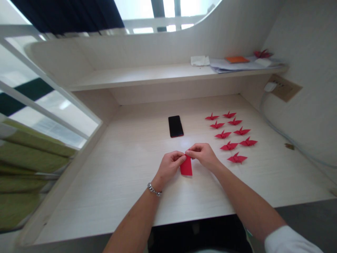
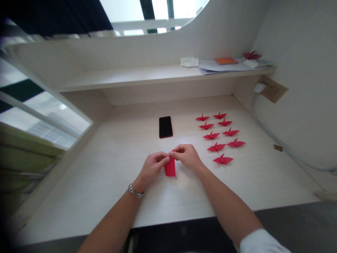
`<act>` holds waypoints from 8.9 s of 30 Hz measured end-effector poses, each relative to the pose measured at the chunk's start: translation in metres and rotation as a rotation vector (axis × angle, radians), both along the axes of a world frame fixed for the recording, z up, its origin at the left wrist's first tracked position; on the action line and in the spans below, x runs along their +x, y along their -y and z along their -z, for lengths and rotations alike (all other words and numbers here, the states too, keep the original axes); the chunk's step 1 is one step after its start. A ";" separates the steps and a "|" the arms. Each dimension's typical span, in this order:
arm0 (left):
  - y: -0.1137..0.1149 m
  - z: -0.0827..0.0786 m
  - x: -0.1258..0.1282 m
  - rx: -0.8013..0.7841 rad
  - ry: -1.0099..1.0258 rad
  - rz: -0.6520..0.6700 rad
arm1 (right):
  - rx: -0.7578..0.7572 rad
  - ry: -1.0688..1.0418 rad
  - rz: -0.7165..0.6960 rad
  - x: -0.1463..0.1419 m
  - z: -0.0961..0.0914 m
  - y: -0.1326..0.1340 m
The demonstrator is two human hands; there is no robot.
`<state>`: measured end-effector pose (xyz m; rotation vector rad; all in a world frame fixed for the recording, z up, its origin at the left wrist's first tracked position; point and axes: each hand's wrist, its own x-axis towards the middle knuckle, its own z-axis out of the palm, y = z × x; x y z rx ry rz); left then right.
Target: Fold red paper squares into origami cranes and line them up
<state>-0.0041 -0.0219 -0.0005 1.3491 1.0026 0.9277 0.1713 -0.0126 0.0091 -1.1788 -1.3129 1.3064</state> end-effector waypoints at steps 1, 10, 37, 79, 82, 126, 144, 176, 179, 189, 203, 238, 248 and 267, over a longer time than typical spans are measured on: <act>0.000 0.000 0.000 -0.008 0.004 0.002 | -0.003 -0.004 0.000 0.000 0.000 0.000; 0.000 0.000 0.000 -0.036 0.025 -0.010 | 0.002 -0.027 -0.015 0.001 0.001 -0.002; 0.000 0.002 0.001 -0.024 0.005 -0.015 | -0.022 -0.025 -0.052 0.004 0.004 -0.005; 0.001 -0.001 0.001 0.015 -0.057 -0.055 | -0.057 0.033 -0.098 -0.002 0.009 -0.004; 0.001 0.000 0.001 0.010 -0.051 -0.058 | -0.043 0.040 -0.106 -0.002 0.009 -0.004; -0.009 0.020 0.000 0.006 0.095 -0.423 | -0.129 -0.155 -0.121 -0.017 0.017 -0.002; -0.007 0.013 0.004 -0.009 0.122 -0.347 | -0.029 0.139 -0.117 -0.011 0.019 -0.001; -0.007 0.013 0.004 0.051 0.042 -0.227 | -0.054 -0.260 0.333 -0.004 0.016 -0.015; -0.006 0.013 0.007 0.065 0.040 -0.218 | -0.079 -0.235 0.288 -0.009 0.015 -0.011; -0.004 0.006 -0.001 0.078 -0.055 -0.232 | -0.110 -0.088 0.053 -0.002 0.013 -0.010; -0.003 0.001 -0.003 0.183 0.144 -0.214 | -0.437 -0.410 -0.081 0.006 0.005 -0.007; -0.006 0.002 -0.010 -0.056 0.194 -0.178 | -0.198 -0.211 -0.319 0.015 -0.006 -0.002; -0.007 0.005 -0.010 0.023 0.104 -0.152 | -0.106 0.028 -0.232 0.003 0.009 -0.003; -0.009 0.012 -0.008 -0.002 0.106 -0.166 | -0.099 0.082 -0.279 0.004 0.015 -0.006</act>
